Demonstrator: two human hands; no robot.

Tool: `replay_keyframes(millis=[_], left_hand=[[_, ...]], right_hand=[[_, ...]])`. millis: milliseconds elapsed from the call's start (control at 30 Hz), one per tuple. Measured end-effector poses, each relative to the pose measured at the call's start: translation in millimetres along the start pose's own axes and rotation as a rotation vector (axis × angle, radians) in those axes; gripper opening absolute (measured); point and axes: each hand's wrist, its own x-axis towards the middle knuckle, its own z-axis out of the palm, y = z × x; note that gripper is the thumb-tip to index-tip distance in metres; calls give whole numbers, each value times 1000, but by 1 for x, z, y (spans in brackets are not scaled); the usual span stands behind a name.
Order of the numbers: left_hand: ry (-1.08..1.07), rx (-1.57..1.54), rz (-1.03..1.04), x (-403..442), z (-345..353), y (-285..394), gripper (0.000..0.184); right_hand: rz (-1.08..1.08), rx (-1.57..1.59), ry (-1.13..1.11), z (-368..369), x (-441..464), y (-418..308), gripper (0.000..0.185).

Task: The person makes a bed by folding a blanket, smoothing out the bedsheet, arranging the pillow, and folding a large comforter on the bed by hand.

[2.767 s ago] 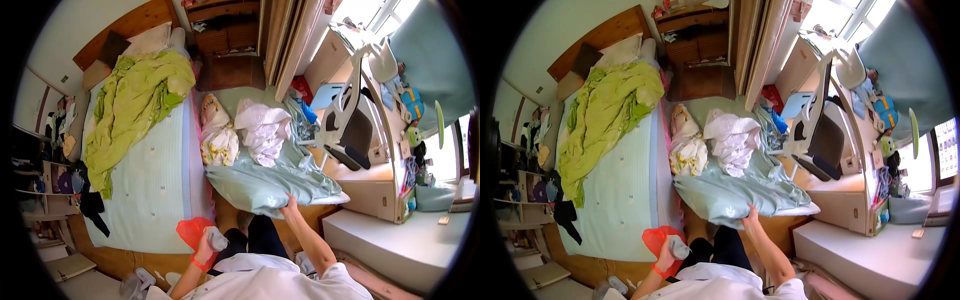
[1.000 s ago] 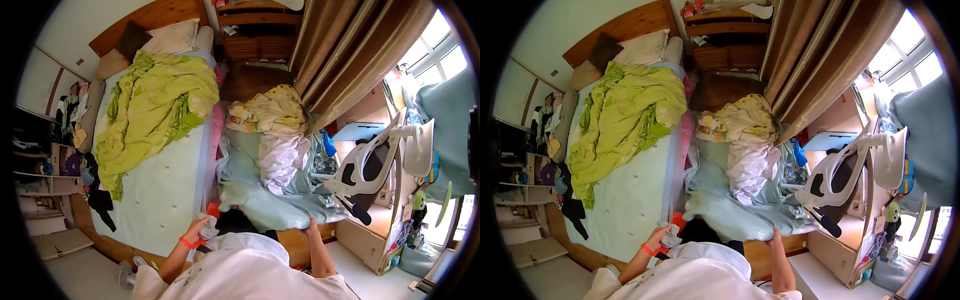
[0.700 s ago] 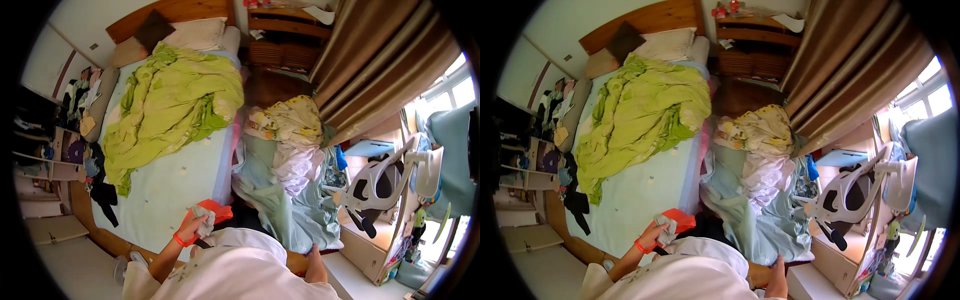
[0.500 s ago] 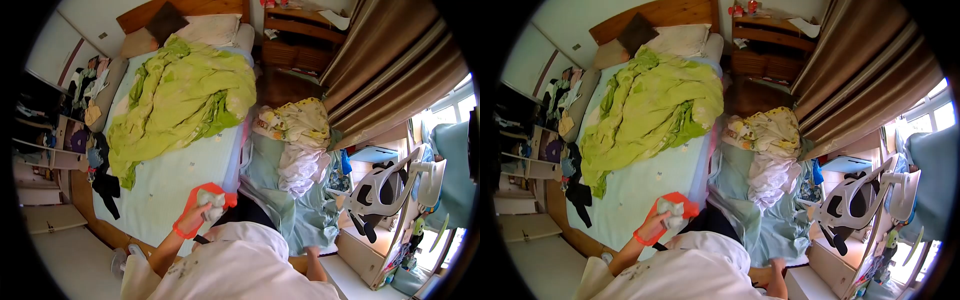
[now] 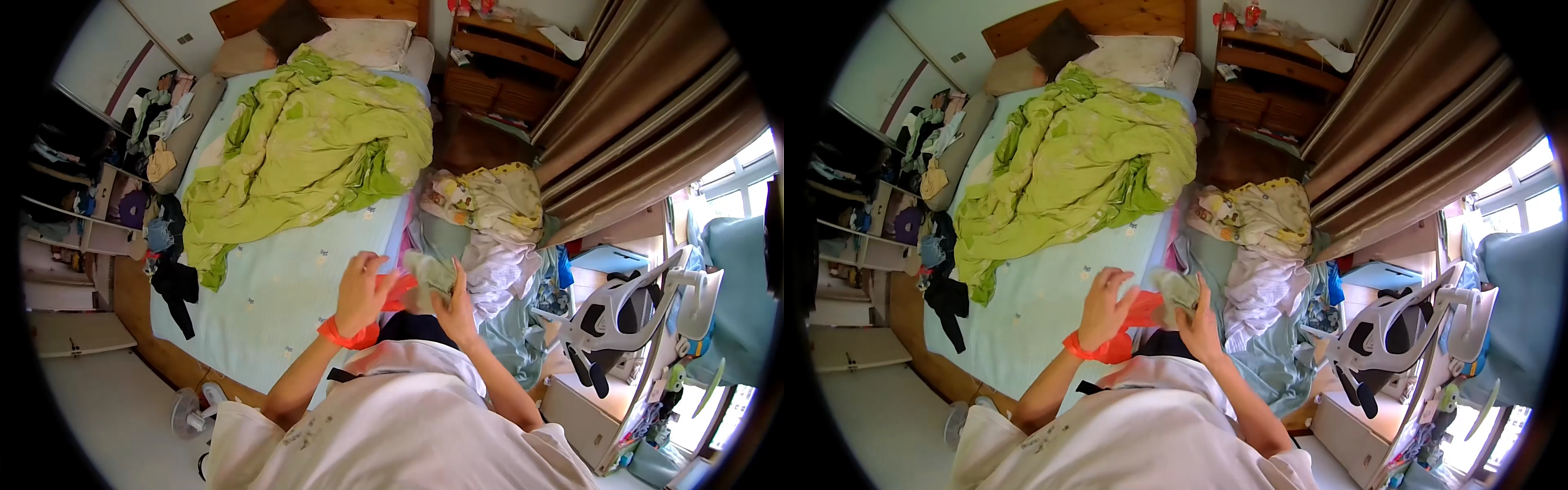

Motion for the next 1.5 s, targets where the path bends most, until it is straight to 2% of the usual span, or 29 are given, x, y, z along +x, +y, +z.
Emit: replay_keyframes(millis=[67, 133, 233, 333, 367, 467, 500, 533, 600, 700, 800, 833, 967, 1067, 1233, 1367, 1500], left_hand=[[23, -155, -198, 12, 3, 6, 26], [2, -162, -168, 14, 20, 18, 26], [-63, -154, -191, 13, 56, 40, 22], [-283, -562, -340, 1, 91, 29, 21], [-391, -893, -437, -4, 99, 20, 19], [-421, -1056, -441, -45, 125, 8, 18], [-401, -900, -152, -55, 121, 34, 21], [-569, -728, -251, -65, 123, 45, 29], [-758, -131, -73, -75, 124, 61, 43], [-450, 166, 325, -89, 136, 68, 56], [-860, -445, -286, -62, 105, 125, 61], [-901, -856, -400, -65, 113, 119, 61], [-978, -903, -241, -64, 101, 150, 51], [-1063, -980, -305, -69, 112, 134, 43], [-938, -889, -481, -71, 108, 101, 31], [-877, -815, -563, -76, 101, 82, 28], [-857, -761, -588, -82, 91, 74, 27]], right_hand=[[-228, -193, -112, -3, -11, -11, 41], [-420, -425, -304, -7, -27, -32, 37], [-283, -390, -496, 4, -49, -35, 28], [-243, -325, -360, -3, -59, -15, 17], [-168, -384, -302, -14, -62, -15, 11], [-71, -392, -90, -53, -56, 16, 10], [-80, -427, -76, -59, -58, 15, 10], [-85, -463, -57, -64, -60, 16, 10], [-80, -490, -7, -76, -68, 18, 11], [-98, -460, 105, -88, -81, 28, 13], [-60, -610, 103, -103, -95, 29, 13], [-56, -654, 126, -106, -101, 43, 14], [48, -624, 239, -138, -128, 72, 11], [192, -588, 253, -157, -144, 82, 11], [377, -443, 406, -176, -168, 157, 17], [650, -460, 304, -179, -175, 230, 24], [841, -297, 490, -182, -195, 308, 30]])
